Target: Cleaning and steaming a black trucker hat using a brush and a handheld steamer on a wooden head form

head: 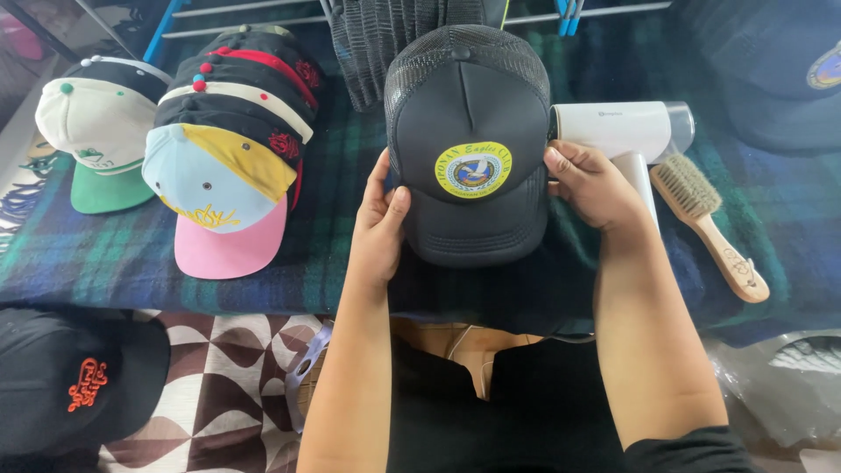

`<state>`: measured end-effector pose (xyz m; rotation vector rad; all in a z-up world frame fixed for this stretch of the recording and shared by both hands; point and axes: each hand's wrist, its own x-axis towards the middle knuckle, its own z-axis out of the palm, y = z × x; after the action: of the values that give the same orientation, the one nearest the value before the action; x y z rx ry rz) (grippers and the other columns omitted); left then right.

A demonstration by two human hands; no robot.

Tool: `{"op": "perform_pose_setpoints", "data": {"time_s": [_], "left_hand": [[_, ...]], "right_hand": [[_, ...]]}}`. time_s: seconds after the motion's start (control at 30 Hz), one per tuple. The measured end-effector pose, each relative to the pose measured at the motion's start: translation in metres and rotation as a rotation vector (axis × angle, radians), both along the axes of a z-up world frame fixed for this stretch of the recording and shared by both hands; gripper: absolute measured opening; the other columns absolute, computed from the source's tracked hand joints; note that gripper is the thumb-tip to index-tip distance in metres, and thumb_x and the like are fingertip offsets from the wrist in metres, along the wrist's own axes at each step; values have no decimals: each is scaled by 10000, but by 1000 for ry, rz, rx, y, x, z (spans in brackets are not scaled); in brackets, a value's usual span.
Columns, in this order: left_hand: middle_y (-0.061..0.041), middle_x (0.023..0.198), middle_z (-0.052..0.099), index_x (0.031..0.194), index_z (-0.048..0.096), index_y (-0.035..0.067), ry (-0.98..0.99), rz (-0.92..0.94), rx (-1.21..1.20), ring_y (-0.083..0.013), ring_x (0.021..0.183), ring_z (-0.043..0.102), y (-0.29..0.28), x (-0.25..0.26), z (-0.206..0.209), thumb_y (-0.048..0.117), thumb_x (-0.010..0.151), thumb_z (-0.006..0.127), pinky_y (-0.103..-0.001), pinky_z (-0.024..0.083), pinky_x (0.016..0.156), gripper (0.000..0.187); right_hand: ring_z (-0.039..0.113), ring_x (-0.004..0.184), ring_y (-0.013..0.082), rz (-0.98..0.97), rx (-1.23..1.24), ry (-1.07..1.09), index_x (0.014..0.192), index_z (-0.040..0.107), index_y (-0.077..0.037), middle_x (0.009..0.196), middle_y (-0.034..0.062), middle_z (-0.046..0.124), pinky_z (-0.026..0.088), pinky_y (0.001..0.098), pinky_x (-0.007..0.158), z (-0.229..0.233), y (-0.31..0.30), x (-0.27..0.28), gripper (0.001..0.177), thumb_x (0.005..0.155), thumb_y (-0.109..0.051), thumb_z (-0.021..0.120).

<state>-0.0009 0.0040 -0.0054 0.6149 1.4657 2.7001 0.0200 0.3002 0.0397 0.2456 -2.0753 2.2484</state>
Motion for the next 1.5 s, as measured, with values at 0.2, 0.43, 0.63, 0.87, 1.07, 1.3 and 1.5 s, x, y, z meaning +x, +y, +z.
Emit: {"op": "perform_pose_setpoints", "data": {"time_s": [0.2,0.43,0.63,0.87,1.07,1.3,1.5], "left_hand": [[-230,1302,682,1628,307,127,-39,1,16,-361,1128,707,0,3,8,111,1082,534,-506,652,892,591],[-141,1383,656,1561,407,127,-297,38,-118,-266,1235,675,-2,41,66,262,952,606,-373,592,1013,655],[-150,1497,570,1573,345,155,-208,31,-275,-315,1334,629,-7,42,64,282,835,745,-428,563,1065,849],[-169,1606,401,1638,125,111,-39,-166,-134,-269,1397,507,-14,46,65,176,851,758,-403,468,1145,1012],[-184,1599,408,1624,193,120,-107,-166,-88,-335,1428,492,-15,48,74,201,882,719,-442,477,1141,913],[-164,1328,662,1629,288,152,-255,-124,29,-232,1104,693,-10,33,42,85,953,638,-331,614,903,764],[4,788,643,1173,654,82,-448,12,76,-95,685,653,-13,28,35,260,1066,562,-217,555,591,227]], "right_hand": [[679,926,335,-158,784,126,1079,707,-106,864,174,707,515,540,911,57,1,41,143,1077,-206,605],[591,1258,414,-679,1257,525,1317,705,23,1282,224,688,477,500,1055,-13,116,103,356,967,-21,758],[437,1333,470,-594,1433,-378,1618,393,-322,1513,206,430,428,585,1060,11,98,122,725,932,-393,616],[614,1252,355,-577,1396,-645,1667,293,-341,1340,64,665,496,497,987,26,109,115,742,990,-352,596],[616,1153,514,-741,1297,-191,1658,414,-116,1297,246,679,450,535,971,1,148,117,650,1034,-221,560],[587,862,203,-828,797,26,1712,349,-63,1017,69,643,424,328,897,44,77,129,600,1120,-89,443],[381,571,116,-502,-200,105,1600,370,-249,847,0,457,293,254,489,19,-1,91,739,969,-620,469]]}}
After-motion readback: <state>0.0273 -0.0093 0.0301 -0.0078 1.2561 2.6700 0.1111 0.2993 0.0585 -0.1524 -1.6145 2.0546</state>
